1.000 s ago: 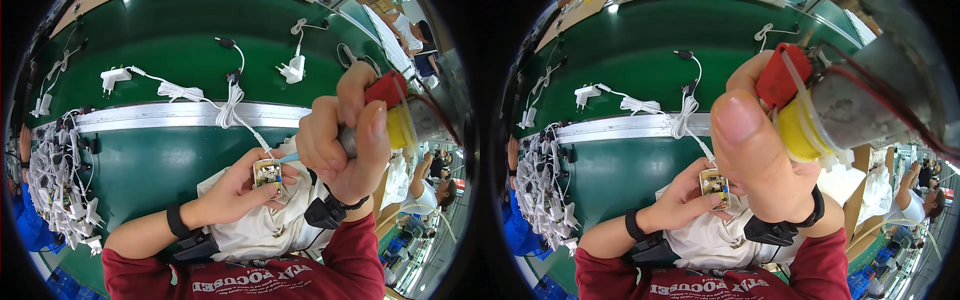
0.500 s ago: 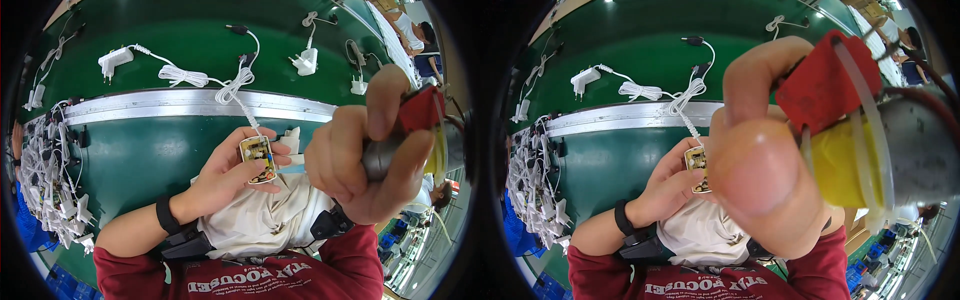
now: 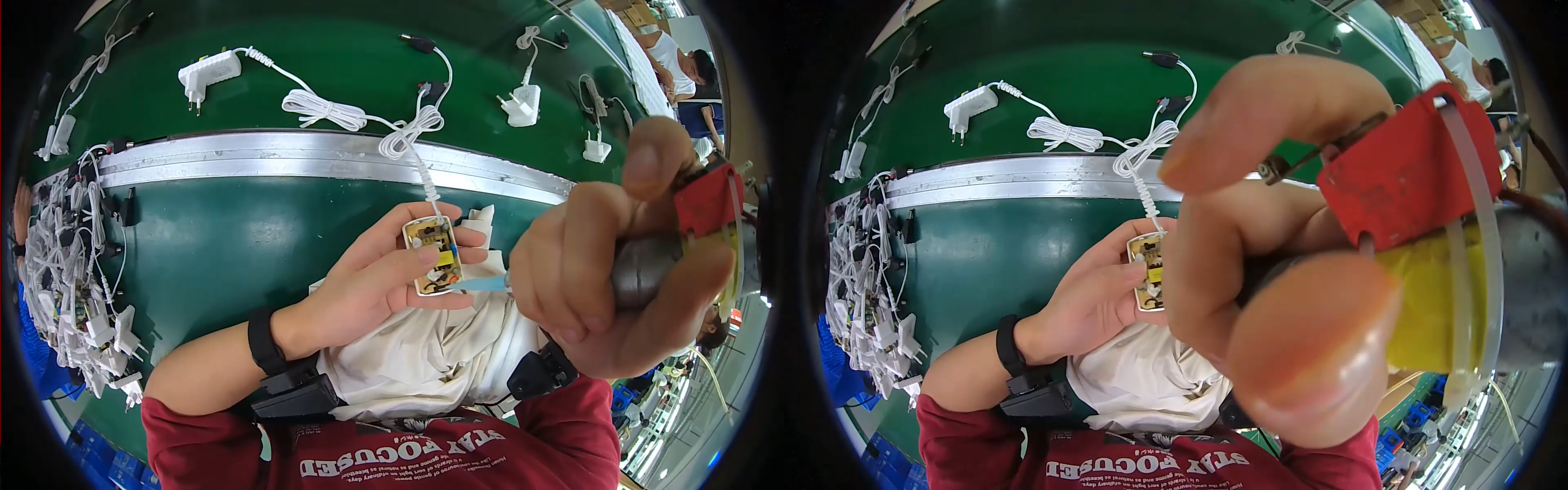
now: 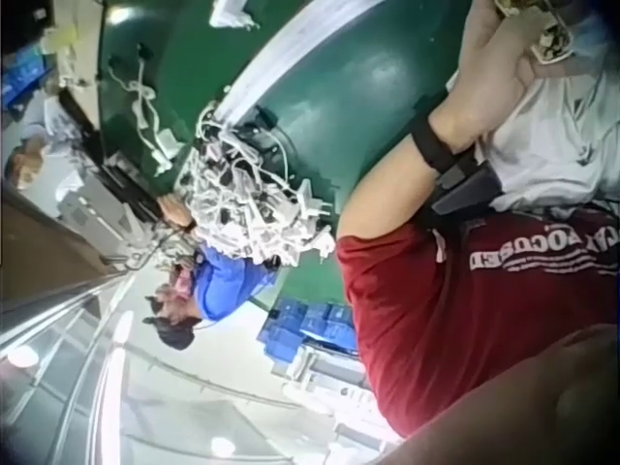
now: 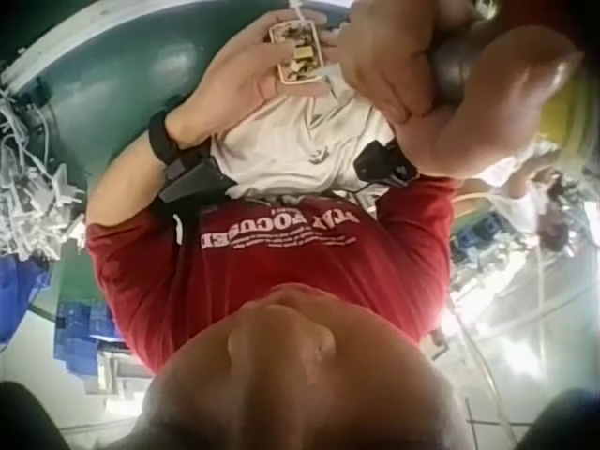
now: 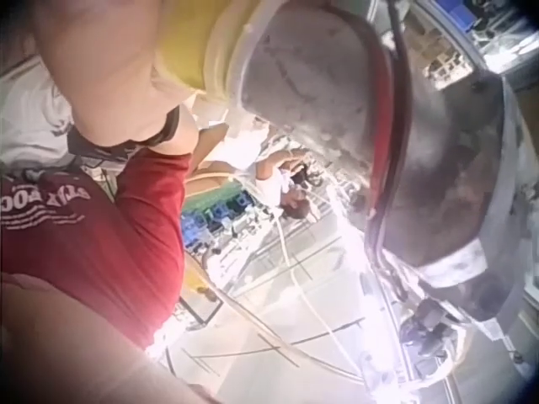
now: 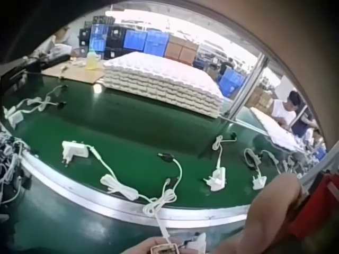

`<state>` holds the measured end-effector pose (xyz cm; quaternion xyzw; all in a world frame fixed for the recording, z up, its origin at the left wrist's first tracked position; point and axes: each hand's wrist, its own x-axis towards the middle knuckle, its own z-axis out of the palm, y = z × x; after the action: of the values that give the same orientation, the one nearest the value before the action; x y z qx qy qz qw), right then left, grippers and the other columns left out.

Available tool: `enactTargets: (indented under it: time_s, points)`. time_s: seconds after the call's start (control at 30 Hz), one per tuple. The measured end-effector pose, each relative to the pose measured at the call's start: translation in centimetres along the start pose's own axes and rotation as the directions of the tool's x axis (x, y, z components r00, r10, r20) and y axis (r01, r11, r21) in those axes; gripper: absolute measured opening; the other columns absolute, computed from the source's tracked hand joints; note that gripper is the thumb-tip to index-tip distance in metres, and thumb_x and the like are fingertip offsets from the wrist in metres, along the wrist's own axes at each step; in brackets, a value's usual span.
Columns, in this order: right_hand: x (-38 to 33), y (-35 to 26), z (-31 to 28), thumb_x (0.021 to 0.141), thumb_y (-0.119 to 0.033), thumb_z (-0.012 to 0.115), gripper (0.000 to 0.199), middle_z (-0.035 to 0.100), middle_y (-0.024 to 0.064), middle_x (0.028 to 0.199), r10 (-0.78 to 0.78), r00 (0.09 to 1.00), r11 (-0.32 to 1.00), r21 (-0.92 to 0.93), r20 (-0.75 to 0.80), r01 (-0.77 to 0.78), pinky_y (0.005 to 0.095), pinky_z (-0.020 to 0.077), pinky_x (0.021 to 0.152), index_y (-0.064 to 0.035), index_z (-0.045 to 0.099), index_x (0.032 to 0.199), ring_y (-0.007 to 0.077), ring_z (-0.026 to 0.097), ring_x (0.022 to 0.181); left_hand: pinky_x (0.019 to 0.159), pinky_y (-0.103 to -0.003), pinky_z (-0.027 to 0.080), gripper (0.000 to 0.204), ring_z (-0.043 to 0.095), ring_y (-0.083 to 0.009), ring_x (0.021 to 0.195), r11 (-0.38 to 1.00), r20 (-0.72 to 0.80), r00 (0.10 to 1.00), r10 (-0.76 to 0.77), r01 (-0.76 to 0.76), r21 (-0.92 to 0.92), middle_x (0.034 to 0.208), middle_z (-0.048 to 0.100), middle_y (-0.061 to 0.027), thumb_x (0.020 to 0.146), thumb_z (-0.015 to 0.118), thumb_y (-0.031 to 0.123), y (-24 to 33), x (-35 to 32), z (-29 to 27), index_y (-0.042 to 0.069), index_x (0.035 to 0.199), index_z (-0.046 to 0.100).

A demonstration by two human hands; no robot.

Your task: The person picks up a charger circuit board, applies a substance to its components using a dispenser, and sets it aside on the table, repeating this process for several boards.

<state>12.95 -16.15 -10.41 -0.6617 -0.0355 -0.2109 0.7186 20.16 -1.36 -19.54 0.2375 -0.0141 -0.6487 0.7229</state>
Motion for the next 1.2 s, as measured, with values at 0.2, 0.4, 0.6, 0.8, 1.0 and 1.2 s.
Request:
enactTargets:
  time_s: [0.2, 0.4, 0.6, 0.8, 1.0, 1.2]
  points:
    - [0.0, 0.5, 0.0, 0.095, -0.048, 0.040, 0.045, 0.035, -0.0026, 0.048, 0.001, 1.000, 1.000, 0.009, 0.025, -0.001, 0.0218, 0.0253, 0.035, -0.0055, 0.031, 0.105, 0.0061, 0.030, 0.035, 0.100, -0.049, 0.042, 0.040, 0.044, -0.0245, 0.125, 0.991, 0.070, 0.997, -0.045, 0.054, -0.124, 0.134, 0.041, -0.0133, 0.096, 0.042, 0.011, -0.1, 0.3, -0.5, 0.007, 0.135, 0.030]
    - [0.1, 0.6, 0.1, 0.095, -0.049, 0.040, 0.047, 0.035, -0.0025, 0.048, 0.010, 0.999, 1.000, 0.018, 0.042, -0.011, 0.0220, 0.0256, 0.035, -0.0047, 0.031, 0.107, 0.0064, 0.031, 0.035, 0.100, -0.049, 0.042, 0.041, 0.044, -0.0241, 0.124, 0.993, 0.066, 0.997, -0.035, 0.042, -0.112, 0.134, 0.042, -0.0133, 0.097, 0.042, 0.012, 0.3, 0.3, -0.5, 0.008, 0.136, 0.030]
    - [0.2, 0.5, -0.7, 0.095, -0.049, 0.041, 0.049, 0.035, -0.0024, 0.048, 0.030, 0.999, 0.999, 0.044, 0.031, -0.031, 0.0222, 0.0258, 0.035, -0.0039, 0.031, 0.110, 0.0066, 0.032, 0.035, 0.097, -0.046, 0.045, 0.044, 0.046, -0.0223, 0.122, 0.992, 0.052, 0.998, -0.030, 0.036, -0.121, 0.129, 0.045, -0.0114, 0.095, 0.045, 0.010, 0.0, 0.9, -0.5, 0.008, 0.136, 0.029]
    - [0.1, 0.5, -1.5, 0.094, -0.050, 0.041, 0.051, 0.035, -0.0022, 0.048, 0.102, 0.994, 0.991, 0.086, 0.023, -0.104, 0.0224, 0.0261, 0.035, -0.0031, 0.030, 0.112, 0.0068, 0.033, 0.035, 0.087, -0.038, 0.053, 0.039, 0.054, -0.0159, 0.105, 0.815, 0.097, 0.966, 0.240, -0.255, 0.521, 0.118, 0.051, -0.0072, 0.090, 0.050, 0.001, 5.4, 7.6, 0.8, 0.006, 0.127, 0.038]
    - [0.4, 1.5, -1.0, 0.095, -0.048, 0.042, 0.049, 0.033, -0.0032, 0.048, 0.110, 0.994, 0.978, 0.178, 0.025, -0.113, 0.0213, 0.0242, 0.035, -0.0030, 0.031, 0.111, 0.0060, 0.031, 0.036, 0.081, -0.039, 0.052, 0.033, 0.060, -0.0296, 0.095, -0.337, 0.650, 0.592, 0.477, -0.559, 0.757, 0.107, 0.058, -0.0175, 0.078, 0.058, 0.011, 11.7, 16.3, 4.0, 0.002, 0.110, 0.053]
    - [0.7, 0.6, 0.1, 0.096, -0.045, 0.041, 0.042, 0.029, -0.0046, 0.047, 0.125, 0.987, 0.964, 0.247, -0.101, -0.097, 0.0218, 0.0225, 0.035, -0.0052, 0.035, 0.109, 0.0054, 0.027, 0.036, 0.081, -0.041, 0.050, 0.032, 0.059, -0.0339, 0.098, -0.653, 0.197, 0.864, 0.463, 0.182, 0.735, 0.103, 0.057, -0.0229, 0.076, 0.058, 0.019, 8.4, 16.7, 0.3, -0.003, 0.100, 0.057]
